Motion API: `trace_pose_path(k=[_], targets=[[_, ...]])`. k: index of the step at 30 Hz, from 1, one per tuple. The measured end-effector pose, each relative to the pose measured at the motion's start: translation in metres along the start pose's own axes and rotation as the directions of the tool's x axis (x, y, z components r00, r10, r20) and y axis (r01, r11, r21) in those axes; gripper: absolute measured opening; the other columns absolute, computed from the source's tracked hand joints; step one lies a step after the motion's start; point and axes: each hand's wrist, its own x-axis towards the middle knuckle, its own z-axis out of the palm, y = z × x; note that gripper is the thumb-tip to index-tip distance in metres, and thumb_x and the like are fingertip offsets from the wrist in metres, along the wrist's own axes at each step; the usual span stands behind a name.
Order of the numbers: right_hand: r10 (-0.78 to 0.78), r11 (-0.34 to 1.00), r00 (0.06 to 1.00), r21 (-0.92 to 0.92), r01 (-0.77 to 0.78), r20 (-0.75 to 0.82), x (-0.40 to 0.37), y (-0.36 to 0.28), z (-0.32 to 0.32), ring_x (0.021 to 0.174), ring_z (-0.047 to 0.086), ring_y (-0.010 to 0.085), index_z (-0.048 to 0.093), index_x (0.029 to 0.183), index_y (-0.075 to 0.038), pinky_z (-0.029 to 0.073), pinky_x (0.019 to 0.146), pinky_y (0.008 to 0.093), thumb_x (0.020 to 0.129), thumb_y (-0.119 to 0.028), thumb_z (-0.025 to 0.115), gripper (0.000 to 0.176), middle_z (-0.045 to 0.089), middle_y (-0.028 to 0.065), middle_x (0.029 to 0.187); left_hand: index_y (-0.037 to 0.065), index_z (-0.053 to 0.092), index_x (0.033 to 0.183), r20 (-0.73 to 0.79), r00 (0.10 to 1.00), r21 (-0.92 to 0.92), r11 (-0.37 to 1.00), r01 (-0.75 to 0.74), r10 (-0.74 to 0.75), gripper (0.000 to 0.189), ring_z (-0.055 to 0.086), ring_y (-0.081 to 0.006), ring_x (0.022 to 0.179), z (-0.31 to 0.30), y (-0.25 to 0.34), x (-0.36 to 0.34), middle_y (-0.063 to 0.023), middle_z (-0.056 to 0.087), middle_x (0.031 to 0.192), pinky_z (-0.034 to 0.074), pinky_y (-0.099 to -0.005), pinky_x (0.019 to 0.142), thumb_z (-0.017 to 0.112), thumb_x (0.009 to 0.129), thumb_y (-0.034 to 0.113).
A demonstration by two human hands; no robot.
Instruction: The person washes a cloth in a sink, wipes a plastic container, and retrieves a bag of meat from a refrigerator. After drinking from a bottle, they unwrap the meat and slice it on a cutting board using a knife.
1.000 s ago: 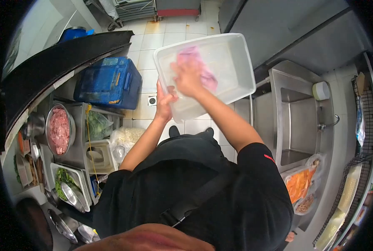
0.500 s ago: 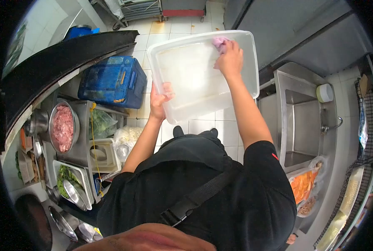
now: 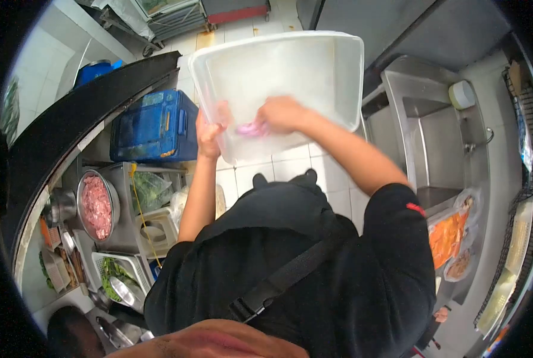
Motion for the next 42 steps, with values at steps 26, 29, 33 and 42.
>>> trace_pose_path(k=[26,29,33,42], targets=[[0.681,0.716,0.283,0.695,-0.064,-0.675,-0.139,0.049,-0.079,0.068,0.058,0.0097,0.065,0.105,-0.007,0.049,0.057,0.0273,0.078,-0.002,0.048,0.033,0.067,0.0044,0.090,0.003,0.034,0.143,-0.406,0.907,-0.206,0.978,0.029,-0.112,0.073,0.061,-0.0280,0.088,-0.080,-0.026,-0.023,-0.0161,0.058,0.105,0.053,-0.0410,0.072,0.052,0.073,0.014],[0.711,0.550,0.227,0.727,0.410,-0.666,-0.158,0.088,-0.078,0.070,0.060,0.0143,0.055,0.129,-0.005,0.051,0.055,0.0266,0.078,-0.003,0.048,0.051,0.062,0.0115,0.106,0.007,0.032,0.147,-0.251,0.918,-0.389,0.901,0.195,-0.307,0.076,0.063,-0.0315,0.087,-0.071,-0.024,-0.025,-0.0162,0.061,0.102,0.055,-0.0453,0.076,0.052,0.073,0.013],[0.828,-0.245,0.540,0.769,0.590,-0.150,-0.110,0.021,-0.046,0.072,0.063,0.0181,0.047,0.138,-0.008,0.052,0.060,0.0319,0.099,-0.042,0.042,0.052,0.066,0.0047,0.090,0.008,0.037,0.143,-0.095,0.913,-0.361,0.868,0.341,-0.398,0.073,0.064,-0.0322,0.097,0.008,-0.027,-0.023,-0.0162,0.062,0.110,0.056,-0.0474,0.084,0.050,0.072,0.009],[0.799,-0.530,0.601,0.460,0.713,-0.012,-0.152,0.008,-0.002,0.073,0.067,0.0197,0.060,0.121,-0.005,0.052,0.056,0.0295,0.097,-0.024,0.044,0.034,0.068,0.0110,0.102,0.016,0.021,0.153,0.109,0.801,0.024,0.808,0.589,-0.588,0.086,0.066,-0.0344,0.098,0.088,-0.034,-0.028,-0.0226,0.060,0.120,0.058,-0.0453,0.079,0.045,0.071,0.007]])
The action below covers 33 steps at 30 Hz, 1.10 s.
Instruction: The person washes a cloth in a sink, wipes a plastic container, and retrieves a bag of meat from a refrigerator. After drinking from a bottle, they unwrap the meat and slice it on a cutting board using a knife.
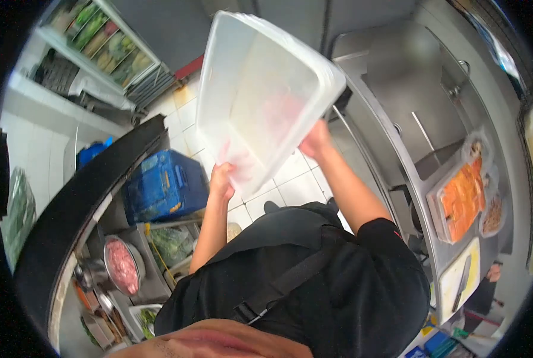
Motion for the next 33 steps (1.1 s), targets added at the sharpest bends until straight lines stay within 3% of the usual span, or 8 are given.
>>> trace_pose_path(k=[3,8,14,18,22,24,30,33], targets=[[-0.104,0.986,0.969,-0.105,0.130,0.222,0.014,-0.081,-0.016,0.075,0.067,0.0200,0.060,0.121,-0.005,0.052,0.057,0.0309,0.097,-0.024,0.045,0.034,0.068,0.0109,0.102,0.017,0.021,0.154,0.181,0.973,0.147,0.982,0.118,-0.144,0.088,0.068,-0.0355,0.091,0.023,-0.021,0.010,-0.0259,0.061,0.119,0.059,-0.0397,0.073,0.046,0.070,0.007],[-0.117,0.929,0.990,-0.344,0.137,0.078,0.001,-0.082,-0.089,0.077,0.067,0.0205,0.061,0.120,-0.005,0.053,0.059,0.0333,0.097,-0.025,0.045,0.034,0.068,0.0107,0.103,0.016,0.022,0.153,0.331,0.907,0.164,0.962,0.217,-0.261,0.087,0.068,-0.0363,0.087,0.112,-0.064,0.035,-0.0279,0.061,0.119,0.056,-0.0384,0.067,0.051,0.072,0.011],[0.070,0.870,0.992,-0.480,-0.114,-0.109,-0.057,-0.123,-0.200,0.081,0.067,0.0212,0.061,0.120,-0.006,0.054,0.062,0.0362,0.097,-0.026,0.046,0.034,0.068,0.0104,0.104,0.014,0.022,0.153,0.207,0.955,0.103,0.975,0.196,-0.213,0.088,0.064,-0.0398,0.095,0.160,-0.092,0.052,-0.0298,0.059,0.118,0.054,-0.0461,0.082,0.057,0.072,0.013],[-0.178,0.962,0.960,-0.242,0.124,-0.217,-0.091,-0.281,-0.248,0.087,0.067,0.0226,0.064,0.115,-0.009,0.055,0.069,0.0387,0.097,-0.028,0.047,0.031,0.068,0.0099,0.101,0.014,0.023,0.153,0.121,0.985,0.136,0.985,0.103,-0.120,0.089,0.060,-0.0415,0.102,0.164,-0.113,0.060,-0.0323,0.058,0.116,0.053,-0.0486,0.084,0.056,0.070,0.011],[-0.500,0.858,0.801,-0.067,0.509,-0.330,-0.093,-0.492,-0.348,0.087,0.064,0.0238,0.057,0.121,-0.012,0.055,0.072,0.0442,0.094,-0.032,0.050,0.035,0.064,0.0114,0.106,0.014,0.022,0.153,-0.022,0.989,0.162,0.976,0.147,-0.146,0.091,0.060,-0.0417,0.102,0.177,-0.124,0.050,-0.0331,0.058,0.114,0.053,-0.0493,0.084,0.053,0.068,0.009],[-0.717,0.696,0.282,-0.678,0.236,-0.638,-0.109,-0.542,-0.377,0.090,0.064,0.0247,0.055,0.122,-0.014,0.054,0.076,0.0436,0.094,-0.030,0.049,0.034,0.063,0.0100,0.108,0.014,0.020,0.154,-0.008,0.987,0.167,0.973,0.161,-0.162,0.091,0.060,-0.0414,0.102,0.187,-0.129,0.046,-0.0328,0.058,0.113,0.054,-0.0488,0.084,0.052,0.068,0.009],[-0.603,0.649,0.759,-0.705,0.286,-0.247,-0.149,-0.423,-0.330,0.110,0.060,0.0281,0.053,0.130,-0.019,0.048,0.093,0.0449,0.094,-0.035,0.056,0.039,0.058,0.0083,0.128,0.010,0.016,0.154,0.050,0.984,0.257,0.954,0.152,-0.170,0.088,0.063,-0.0372,0.090,0.254,-0.137,0.057,-0.0297,0.060,0.110,0.055,-0.0460,0.079,0.050,0.072,0.007],[-0.611,0.595,0.785,-0.714,0.369,-0.103,-0.191,-0.342,-0.307,0.123,0.052,0.0304,0.042,0.142,-0.019,0.041,0.103,0.0466,0.093,-0.051,0.056,0.059,0.051,0.0099,0.138,0.010,0.017,0.154,0.129,0.980,0.320,0.942,0.105,-0.152,0.086,0.064,-0.0337,0.084,0.296,-0.143,0.074,-0.0259,0.061,0.108,0.056,-0.0429,0.073,0.050,0.075,0.005]])
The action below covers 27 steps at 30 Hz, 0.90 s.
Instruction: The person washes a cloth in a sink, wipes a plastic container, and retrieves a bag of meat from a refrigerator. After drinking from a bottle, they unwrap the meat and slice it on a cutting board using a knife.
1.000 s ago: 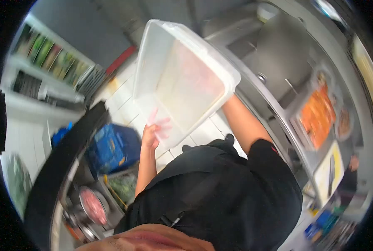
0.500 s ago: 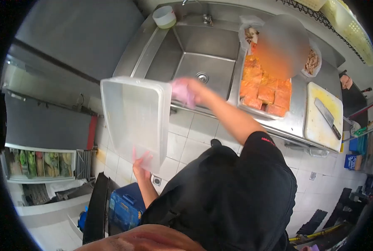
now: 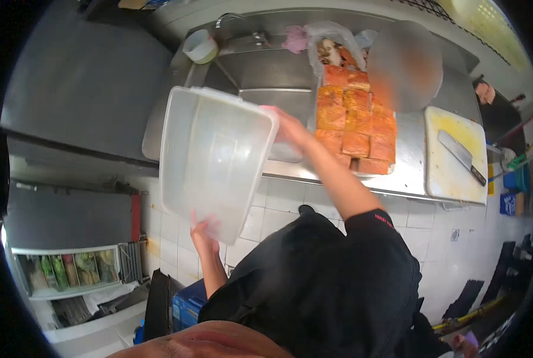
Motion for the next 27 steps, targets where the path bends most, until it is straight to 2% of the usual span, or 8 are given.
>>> trace_pose_path(k=[2,7,8,16,22,24,26,27], targets=[[-0.130,0.703,0.991,0.704,0.103,-0.015,-0.047,-0.002,0.006,0.128,0.046,0.0268,0.023,0.151,-0.020,0.039,0.105,0.0452,0.093,-0.049,0.058,0.074,0.045,0.0069,0.141,0.011,0.017,0.154,0.053,0.999,0.026,1.000,-0.002,0.001,0.084,0.065,-0.0318,0.082,0.037,0.004,0.008,-0.0231,0.062,0.107,0.057,-0.0405,0.069,0.051,0.077,0.004],[-0.403,0.823,0.753,0.154,0.547,-0.520,-0.097,-0.020,-0.030,0.127,0.046,0.0267,0.014,0.153,-0.018,0.036,0.108,0.0435,0.093,-0.035,0.060,0.077,0.043,0.0089,0.141,0.015,0.020,0.150,0.337,0.941,0.057,0.998,-0.023,0.003,0.078,0.063,-0.0264,0.093,0.171,0.001,-0.022,-0.0160,0.052,0.120,0.057,-0.0352,0.059,0.053,0.081,0.000],[-0.470,0.874,0.641,-0.220,0.433,-0.606,-0.108,-0.031,-0.041,0.125,0.048,0.0270,0.016,0.152,-0.017,0.039,0.106,0.0424,0.093,-0.028,0.061,0.075,0.045,0.0102,0.138,0.014,0.021,0.148,0.391,0.920,0.036,0.999,-0.014,-0.001,0.074,0.062,-0.0259,0.095,0.194,-0.006,-0.032,-0.0164,0.050,0.124,0.058,-0.0364,0.062,0.053,0.082,-0.001],[0.060,0.994,0.669,-0.018,-0.109,-0.741,-0.147,-0.055,-0.237,0.100,0.062,0.0241,0.046,0.135,-0.006,0.050,0.088,0.0389,0.081,-0.005,0.056,0.055,0.062,0.0123,0.115,0.010,0.021,0.146,0.842,0.441,0.408,0.901,-0.144,-0.311,0.062,0.063,-0.0206,0.093,0.221,-0.033,-0.070,-0.0142,0.045,0.125,0.053,-0.0324,0.081,0.056,0.096,0.018],[0.154,0.839,0.555,-0.188,-0.511,-0.818,-0.145,-0.090,-0.230,0.100,0.064,0.0227,0.050,0.134,-0.003,0.052,0.087,0.0350,0.088,-0.027,0.066,0.054,0.065,0.0137,0.112,0.008,0.039,0.140,0.717,0.693,0.530,0.708,-0.466,-0.081,0.060,0.061,-0.0154,0.078,0.090,-0.040,0.028,-0.0119,0.058,0.109,0.051,-0.0292,0.071,0.066,0.087,0.011],[-0.376,0.177,0.498,-0.588,-0.789,-0.781,-0.140,-0.097,-0.237,0.107,0.062,0.0247,0.045,0.138,-0.001,0.049,0.093,0.0332,0.086,-0.038,0.070,0.068,0.063,0.0164,0.121,0.007,0.047,0.135,0.580,0.814,0.665,0.591,-0.456,-0.025,0.054,0.062,-0.0168,0.078,0.013,-0.047,0.066,-0.0126,0.061,0.106,0.052,-0.0302,0.069,0.068,0.085,0.012],[-0.779,0.067,0.441,-0.758,-0.649,-0.447,-0.135,-0.123,-0.167,0.112,0.061,0.0280,0.043,0.139,0.002,0.045,0.097,0.0429,0.085,-0.041,0.070,0.074,0.062,0.0201,0.123,0.006,0.054,0.127,0.392,0.920,0.794,0.501,-0.344,0.011,0.045,0.064,-0.0205,0.077,-0.072,-0.052,0.091,-0.0143,0.064,0.100,0.053,-0.0325,0.068,0.067,0.084,0.013],[-0.695,0.469,0.448,-0.827,-0.311,-0.563,-0.122,-0.139,-0.105,0.109,0.062,0.0258,0.045,0.138,0.003,0.044,0.098,0.0386,0.089,-0.034,0.067,0.066,0.065,0.0189,0.117,0.006,0.057,0.122,0.282,0.959,0.842,0.471,-0.264,0.034,0.041,0.065,-0.0225,0.076,-0.107,-0.054,0.097,-0.0153,0.066,0.095,0.053,-0.0338,0.067,0.067,0.083,0.012]])
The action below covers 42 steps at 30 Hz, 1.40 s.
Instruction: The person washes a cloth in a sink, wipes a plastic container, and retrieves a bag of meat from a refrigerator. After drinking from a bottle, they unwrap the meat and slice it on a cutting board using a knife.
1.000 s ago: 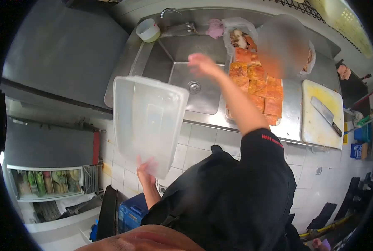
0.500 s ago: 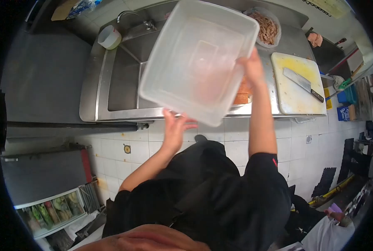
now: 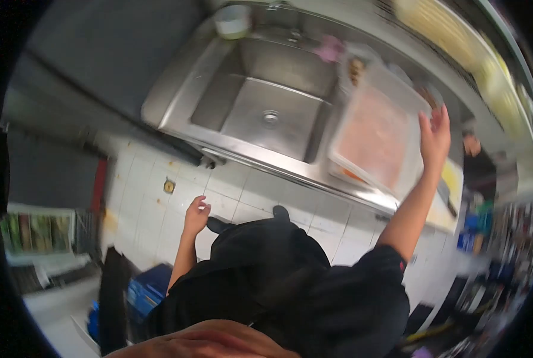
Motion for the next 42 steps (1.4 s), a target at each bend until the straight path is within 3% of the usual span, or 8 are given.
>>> trace_pose_path(k=[4,6,8,9,12,22,34,42], targets=[[-0.514,0.533,0.650,0.802,-0.269,0.560,-0.098,-0.165,0.107,0.100,0.062,0.0187,0.050,0.136,0.000,0.043,0.098,0.0340,0.093,-0.021,0.060,0.049,0.067,0.0136,0.108,0.003,0.064,0.099,-0.177,0.959,-0.211,0.960,0.184,-0.222,0.018,0.066,-0.0245,0.066,-0.057,-0.102,-0.028,-0.0143,0.066,0.070,0.052,-0.0351,0.062,0.066,0.081,0.010],[-0.359,0.685,0.502,0.587,-0.431,0.787,-0.177,-0.264,0.199,0.098,0.064,0.0196,0.054,0.131,0.000,0.043,0.097,0.0333,0.092,-0.020,0.057,0.044,0.068,0.0142,0.101,0.002,0.064,0.091,-0.291,0.926,-0.271,0.949,0.162,-0.241,0.010,0.063,-0.0229,0.063,-0.087,-0.128,-0.035,-0.0132,0.064,0.067,0.050,-0.0338,0.060,0.064,0.085,0.009],[-0.083,0.956,0.213,0.017,0.294,0.974,-0.261,-0.371,0.248,0.101,0.064,0.0302,0.059,0.123,0.000,0.047,0.093,0.0370,0.086,-0.023,0.063,0.043,0.067,0.0203,0.106,0.000,0.063,0.087,-0.364,0.852,-0.420,0.883,0.210,-0.376,0.008,0.059,-0.0189,0.059,-0.127,-0.131,-0.041,-0.0115,0.063,0.066,0.046,-0.0325,0.056,0.061,0.088,0.008],[-0.585,0.721,-0.026,0.535,0.441,0.811,-0.304,-0.347,0.313,0.108,0.061,0.0349,0.057,0.125,0.001,0.048,0.093,0.0412,0.084,-0.027,0.067,0.050,0.063,0.0229,0.117,-0.001,0.062,0.085,-0.467,0.814,-0.422,0.896,0.140,-0.347,0.014,0.052,-0.0146,0.056,-0.145,-0.142,-0.048,-0.0092,0.061,0.065,0.043,-0.0325,0.053,0.060,0.091,0.011],[-0.604,0.708,-0.392,0.693,0.137,0.694,-0.393,-0.450,0.357,0.117,0.055,0.0377,0.054,0.129,0.002,0.044,0.099,0.0418,0.085,-0.028,0.066,0.055,0.057,0.0241,0.126,-0.001,0.059,0.072,-0.760,0.559,-0.419,0.907,-0.033,-0.331,0.028,0.048,-0.0114,0.053,-0.191,-0.214,-0.077,-0.0060,0.055,0.057,0.039,-0.0325,0.050,0.061,0.092,0.018],[-0.819,0.496,-0.221,0.847,0.191,0.529,-0.445,-0.737,0.482,0.143,0.026,0.0357,0.024,0.149,0.001,0.024,0.116,0.0408,0.085,-0.028,0.069,0.083,0.029,0.0257,0.152,0.002,0.058,0.069,-0.631,0.562,-0.571,0.810,0.131,-0.536,0.029,0.042,-0.0060,0.054,-0.360,-0.324,-0.067,0.0026,0.049,0.056,0.035,-0.0253,0.050,0.067,0.090,0.021],[-0.303,0.666,0.953,0.721,0.192,0.027,-0.432,-1.181,0.802,0.121,0.035,0.0442,0.027,0.142,0.006,0.032,0.104,0.0527,0.076,-0.030,0.071,0.087,0.035,0.0289,0.131,0.004,0.067,0.099,-0.460,0.636,-0.476,0.777,0.412,-0.619,0.017,0.059,-0.0139,0.067,-0.555,-0.398,0.093,-0.0078,0.064,0.070,0.048,-0.0298,0.064,0.065,0.089,0.017],[-0.663,0.201,0.748,0.966,0.163,0.012,-0.481,-1.147,0.793,0.109,0.042,0.0368,0.038,0.138,0.001,0.033,0.099,0.0462,0.075,-0.011,0.066,0.070,0.045,0.0224,0.117,0.000,0.059,0.111,-0.776,0.577,-0.371,0.925,-0.087,-0.257,0.027,0.055,-0.0096,0.076,-0.788,-0.420,0.264,-0.0012,0.059,0.082,0.046,-0.0256,0.070,0.068,0.088,0.012]])
